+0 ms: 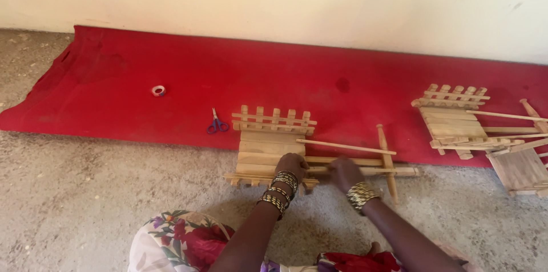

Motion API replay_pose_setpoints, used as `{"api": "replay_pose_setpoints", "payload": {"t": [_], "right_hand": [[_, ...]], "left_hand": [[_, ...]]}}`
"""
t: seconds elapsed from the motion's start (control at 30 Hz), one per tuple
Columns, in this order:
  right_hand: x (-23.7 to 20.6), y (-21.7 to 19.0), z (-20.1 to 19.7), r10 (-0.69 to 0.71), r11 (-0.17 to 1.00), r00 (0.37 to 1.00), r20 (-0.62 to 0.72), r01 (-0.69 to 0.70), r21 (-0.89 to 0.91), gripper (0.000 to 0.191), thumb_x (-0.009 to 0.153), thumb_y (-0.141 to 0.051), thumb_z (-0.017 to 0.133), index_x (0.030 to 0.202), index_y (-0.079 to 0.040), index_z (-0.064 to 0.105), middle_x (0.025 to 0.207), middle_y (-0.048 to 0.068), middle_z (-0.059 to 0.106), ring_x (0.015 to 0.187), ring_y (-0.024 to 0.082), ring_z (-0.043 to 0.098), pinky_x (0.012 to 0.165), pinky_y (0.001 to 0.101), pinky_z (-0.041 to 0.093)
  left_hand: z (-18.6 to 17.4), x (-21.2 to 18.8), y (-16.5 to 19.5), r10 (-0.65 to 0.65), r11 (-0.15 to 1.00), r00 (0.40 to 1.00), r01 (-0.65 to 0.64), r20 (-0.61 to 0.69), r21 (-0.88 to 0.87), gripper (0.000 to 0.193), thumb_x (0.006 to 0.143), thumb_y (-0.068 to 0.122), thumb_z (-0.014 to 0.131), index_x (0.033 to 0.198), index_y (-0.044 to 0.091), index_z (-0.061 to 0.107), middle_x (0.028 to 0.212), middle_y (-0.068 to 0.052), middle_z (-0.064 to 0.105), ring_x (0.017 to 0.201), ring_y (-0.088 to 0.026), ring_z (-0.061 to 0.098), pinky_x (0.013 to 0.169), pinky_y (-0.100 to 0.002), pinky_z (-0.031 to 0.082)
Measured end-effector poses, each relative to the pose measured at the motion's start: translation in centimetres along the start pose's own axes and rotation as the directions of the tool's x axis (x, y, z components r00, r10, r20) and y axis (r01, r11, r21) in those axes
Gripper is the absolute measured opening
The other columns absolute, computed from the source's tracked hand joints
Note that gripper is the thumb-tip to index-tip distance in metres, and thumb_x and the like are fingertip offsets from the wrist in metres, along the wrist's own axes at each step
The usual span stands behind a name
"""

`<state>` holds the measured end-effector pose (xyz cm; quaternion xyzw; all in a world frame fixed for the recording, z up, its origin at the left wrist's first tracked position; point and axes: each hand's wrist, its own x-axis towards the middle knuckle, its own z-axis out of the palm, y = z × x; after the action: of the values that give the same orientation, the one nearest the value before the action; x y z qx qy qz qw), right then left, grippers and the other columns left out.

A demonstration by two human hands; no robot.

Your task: The person sits on the floor and works on a small wooden handloom placed on a red mat, pressing and aligning wooden slats and moving rods back and forth to weave and compact the woven material. The hands repeatedly adjust the frame parts and reposition the work as they go.

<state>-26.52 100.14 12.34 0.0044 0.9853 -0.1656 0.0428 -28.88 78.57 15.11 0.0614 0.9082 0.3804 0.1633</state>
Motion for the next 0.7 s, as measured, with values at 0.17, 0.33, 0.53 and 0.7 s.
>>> {"api": "replay_pose_setpoints", "payload": {"t": [0.17, 0.33, 0.53, 0.7], "right_hand": [[0.6, 8.7, -3.7, 0.225, 0.914, 0.963, -0.149, -0.261, -0.309, 0.028, 0.096, -0.019, 0.055, 0.089, -0.002, 0.075, 0.085, 0.022, 0.075, 0.08, 0.037, 0.075, 0.072, 0.0482, 0.062], [0.7, 11.4, -4.8, 0.195, 0.9, 0.971, -0.138, -0.233, -0.369, 0.029, 0.095, -0.022, 0.056, 0.086, -0.002, 0.074, 0.085, 0.022, 0.075, 0.079, 0.036, 0.076, 0.074, 0.0484, 0.062], [-1.0, -0.3, 1.4, -0.125, 0.989, 0.949, -0.289, 0.143, 0.042, 0.015, 0.082, -0.017, 0.07, 0.08, -0.011, 0.083, 0.076, 0.011, 0.076, 0.062, 0.021, 0.07, 0.062, 0.0403, 0.056], [-1.0, -3.5, 0.4, -0.047, 0.987, 0.998, -0.039, 0.052, 0.15, 0.019, 0.084, -0.028, 0.08, 0.087, -0.009, 0.081, 0.078, 0.011, 0.076, 0.063, 0.021, 0.072, 0.065, 0.037, 0.061]], "left_hand": [[0.1, 0.1, -0.4, 0.002, 0.999, 1.0, -0.001, 0.014, -0.041, 0.014, 0.078, 0.012, 0.081, 0.091, 0.016, 0.082, 0.101, -0.006, 0.077, 0.097, -0.022, 0.073, 0.09, -0.036, 0.06], [0.4, 0.5, -0.7, -0.015, 0.999, 1.0, 0.015, 0.018, -0.039, 0.013, 0.079, 0.013, 0.081, 0.091, 0.017, 0.082, 0.1, -0.006, 0.078, 0.097, -0.022, 0.073, 0.091, -0.037, 0.059], [0.8, 0.6, -0.6, 0.014, 1.0, 1.0, -0.014, -0.011, 0.007, 0.011, 0.079, 0.013, 0.082, 0.089, 0.018, 0.082, 0.099, -0.006, 0.077, 0.097, -0.023, 0.073, 0.092, -0.038, 0.059], [0.8, 0.5, -0.4, -0.02, 1.0, 1.0, 0.02, 0.001, -0.014, 0.013, 0.077, 0.013, 0.083, 0.089, 0.019, 0.082, 0.098, -0.005, 0.077, 0.096, -0.022, 0.073, 0.091, -0.037, 0.059]]}}
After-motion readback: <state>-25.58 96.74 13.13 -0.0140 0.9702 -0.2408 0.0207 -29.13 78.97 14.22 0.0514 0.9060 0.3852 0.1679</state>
